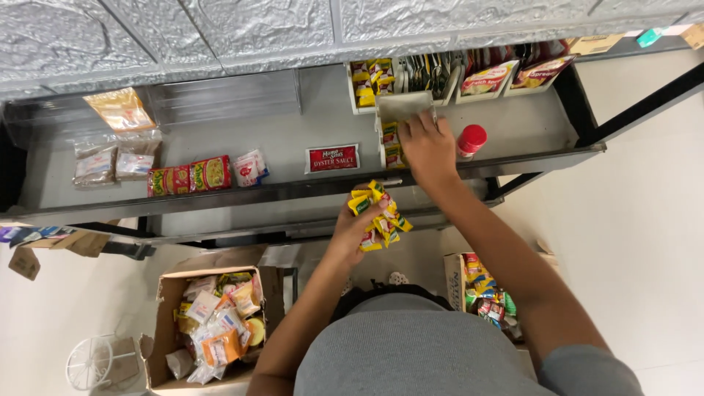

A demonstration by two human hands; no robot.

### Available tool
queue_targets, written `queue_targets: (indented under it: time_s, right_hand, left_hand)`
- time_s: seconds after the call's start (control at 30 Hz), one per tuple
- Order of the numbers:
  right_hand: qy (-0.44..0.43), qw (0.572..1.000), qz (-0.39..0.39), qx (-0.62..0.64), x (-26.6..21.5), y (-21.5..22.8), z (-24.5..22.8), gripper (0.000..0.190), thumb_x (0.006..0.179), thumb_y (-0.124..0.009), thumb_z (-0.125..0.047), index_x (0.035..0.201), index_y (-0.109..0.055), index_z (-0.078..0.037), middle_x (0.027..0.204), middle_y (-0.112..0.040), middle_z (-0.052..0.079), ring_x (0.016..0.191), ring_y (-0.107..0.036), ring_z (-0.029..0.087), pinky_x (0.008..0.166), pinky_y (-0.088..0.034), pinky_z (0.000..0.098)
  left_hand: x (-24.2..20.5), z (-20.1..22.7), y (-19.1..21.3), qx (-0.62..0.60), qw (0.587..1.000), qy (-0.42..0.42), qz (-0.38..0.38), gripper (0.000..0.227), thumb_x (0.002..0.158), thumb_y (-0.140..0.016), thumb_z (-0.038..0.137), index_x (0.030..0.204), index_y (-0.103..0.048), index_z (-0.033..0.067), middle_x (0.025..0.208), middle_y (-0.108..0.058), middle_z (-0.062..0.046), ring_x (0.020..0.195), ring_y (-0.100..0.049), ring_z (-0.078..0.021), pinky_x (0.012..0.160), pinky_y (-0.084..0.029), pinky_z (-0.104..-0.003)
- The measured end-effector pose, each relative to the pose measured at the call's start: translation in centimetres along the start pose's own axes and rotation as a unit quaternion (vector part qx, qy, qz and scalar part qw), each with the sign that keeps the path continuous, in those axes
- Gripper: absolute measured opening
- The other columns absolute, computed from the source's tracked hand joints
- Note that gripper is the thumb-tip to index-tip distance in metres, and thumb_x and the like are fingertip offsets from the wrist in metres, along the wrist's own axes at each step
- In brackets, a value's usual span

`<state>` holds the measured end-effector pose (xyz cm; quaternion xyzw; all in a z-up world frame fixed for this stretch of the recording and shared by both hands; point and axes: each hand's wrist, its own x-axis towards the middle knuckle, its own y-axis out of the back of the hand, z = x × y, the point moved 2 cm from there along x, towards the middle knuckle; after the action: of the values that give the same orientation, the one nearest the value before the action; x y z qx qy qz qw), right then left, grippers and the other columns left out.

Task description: The person takes small yellow packets from a cardboard box and places them into a white organizer on a metal shelf. They repeat this process, occasionally picking up a dropped packet from the floor and continuing to sort the items by hand.

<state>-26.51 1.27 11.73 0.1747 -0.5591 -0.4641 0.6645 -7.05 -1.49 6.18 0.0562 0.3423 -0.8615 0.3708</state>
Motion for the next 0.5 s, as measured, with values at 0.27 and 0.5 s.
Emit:
queue_targets:
  time_s: [0.27,0.5]
  right_hand:
    - [0.056,0.992,-0.075,-0.080,0.3,-8.3,1.1,0.011,0.082,-0.066,-0.017,0.089,-0.073,-0.013,0.094,-0.069,0.004,0.106,-0.062,0.021,0.102,-0.041,0.0379]
    - [-0.023,0.995,-0.089,0.047,-0.1,-1.9,3.6,0.024,0.078,-0.065,-0.010,0.097,-0.078,-0.016,0.102,-0.075,0.003,0.114,-0.062,0.023,0.111,-0.031,0.0535]
  left_hand:
    - [-0.2,-0.9,0.8,-0.049,0.998,0.027,-0.004,0.047,0.085,-0.079,0.014,0.127,-0.056,0.0136,0.103,-0.069,-0.007,0.086,-0.074,-0.0204,0.063,-0.063,-0.037]
    - [0.0,-1.0,1.2,-0.057,0.998,0.035,0.016,0.048,0.084,-0.079,0.015,0.126,-0.057,0.0129,0.103,-0.070,-0.007,0.087,-0.074,-0.0207,0.066,-0.063,-0.037]
